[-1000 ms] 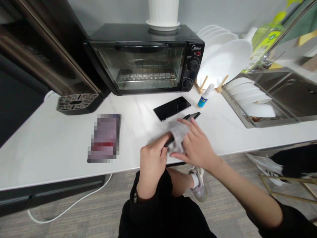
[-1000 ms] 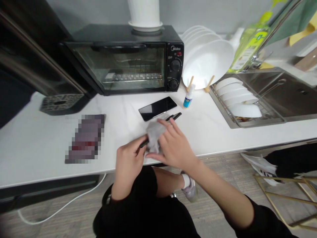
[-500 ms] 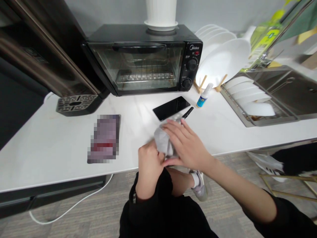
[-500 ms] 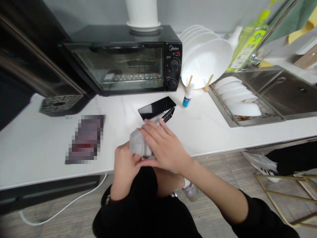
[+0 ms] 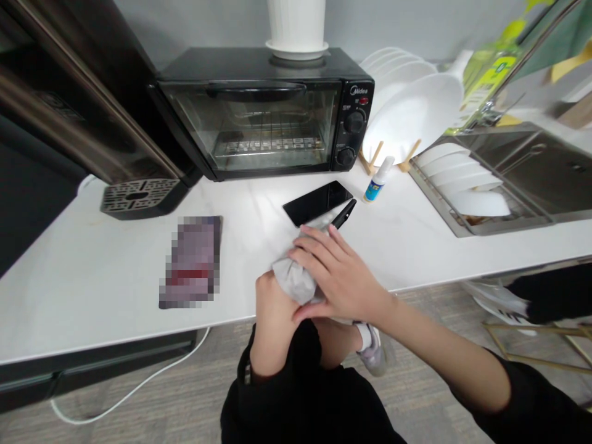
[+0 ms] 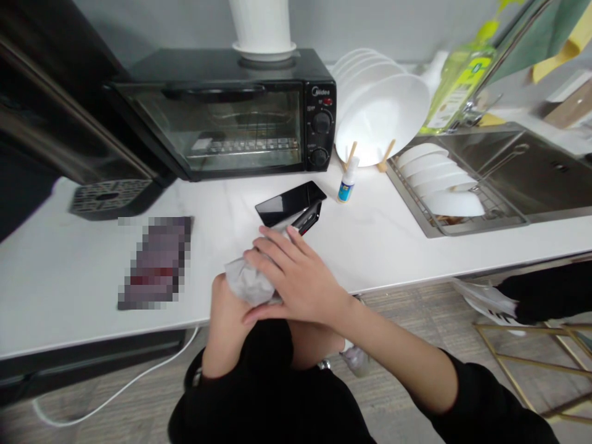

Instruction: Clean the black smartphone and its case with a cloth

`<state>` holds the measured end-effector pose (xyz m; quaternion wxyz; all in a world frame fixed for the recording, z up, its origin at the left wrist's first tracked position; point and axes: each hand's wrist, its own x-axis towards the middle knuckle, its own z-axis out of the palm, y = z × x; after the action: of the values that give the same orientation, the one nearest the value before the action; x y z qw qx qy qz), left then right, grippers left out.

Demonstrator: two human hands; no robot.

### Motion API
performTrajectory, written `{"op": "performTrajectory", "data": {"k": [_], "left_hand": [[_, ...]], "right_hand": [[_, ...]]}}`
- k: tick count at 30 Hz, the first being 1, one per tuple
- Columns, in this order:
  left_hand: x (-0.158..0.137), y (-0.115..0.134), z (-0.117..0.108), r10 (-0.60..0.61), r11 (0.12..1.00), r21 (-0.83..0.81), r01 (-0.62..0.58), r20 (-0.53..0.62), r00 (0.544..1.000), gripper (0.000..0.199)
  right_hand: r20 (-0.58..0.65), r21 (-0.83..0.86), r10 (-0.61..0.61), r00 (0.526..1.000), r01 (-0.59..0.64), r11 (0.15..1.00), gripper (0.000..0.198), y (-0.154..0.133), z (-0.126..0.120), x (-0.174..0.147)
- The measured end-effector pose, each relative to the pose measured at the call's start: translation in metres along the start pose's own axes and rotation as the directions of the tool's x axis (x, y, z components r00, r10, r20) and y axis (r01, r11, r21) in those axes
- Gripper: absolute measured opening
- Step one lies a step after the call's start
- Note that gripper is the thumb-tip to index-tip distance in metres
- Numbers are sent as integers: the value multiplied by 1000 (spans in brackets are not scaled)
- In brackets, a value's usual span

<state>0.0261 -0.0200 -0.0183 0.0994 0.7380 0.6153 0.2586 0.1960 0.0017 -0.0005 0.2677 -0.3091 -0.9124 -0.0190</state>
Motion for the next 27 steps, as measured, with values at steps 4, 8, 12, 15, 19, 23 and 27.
{"op": "performTrajectory", "data": {"k": [4,8,12,15,19,23,27], "left_hand": [[-3,10,-5,-29,977,-214,8,-92,995,30],[-3,14,-9,-31,968,-252,5,-100,995,34],[0,3,-5,-20,990,-144,9,-74,997,24],[0,-3,-2,-1,996,-85,-2,-32,999,9],[-2,5,-4,-38,983,-184,22,-87,996,25],[-3,13,-7,-70,960,-276,42,-92,993,33],[-1,6,-4,-75,979,-196,59,-74,994,24]], "right_hand": [[-65,-74,167,984,-172,982,83,58,-10,2],[-132,-58,260,956,-269,961,91,57,-8,7],[-68,18,151,986,-151,988,104,-3,4,10],[-7,48,17,1000,-17,999,102,-15,6,9],[-26,-42,77,997,-78,996,84,39,-5,7],[-79,-75,223,972,-228,971,95,68,-12,9],[-9,1,74,997,-74,997,112,20,-4,10]]}}
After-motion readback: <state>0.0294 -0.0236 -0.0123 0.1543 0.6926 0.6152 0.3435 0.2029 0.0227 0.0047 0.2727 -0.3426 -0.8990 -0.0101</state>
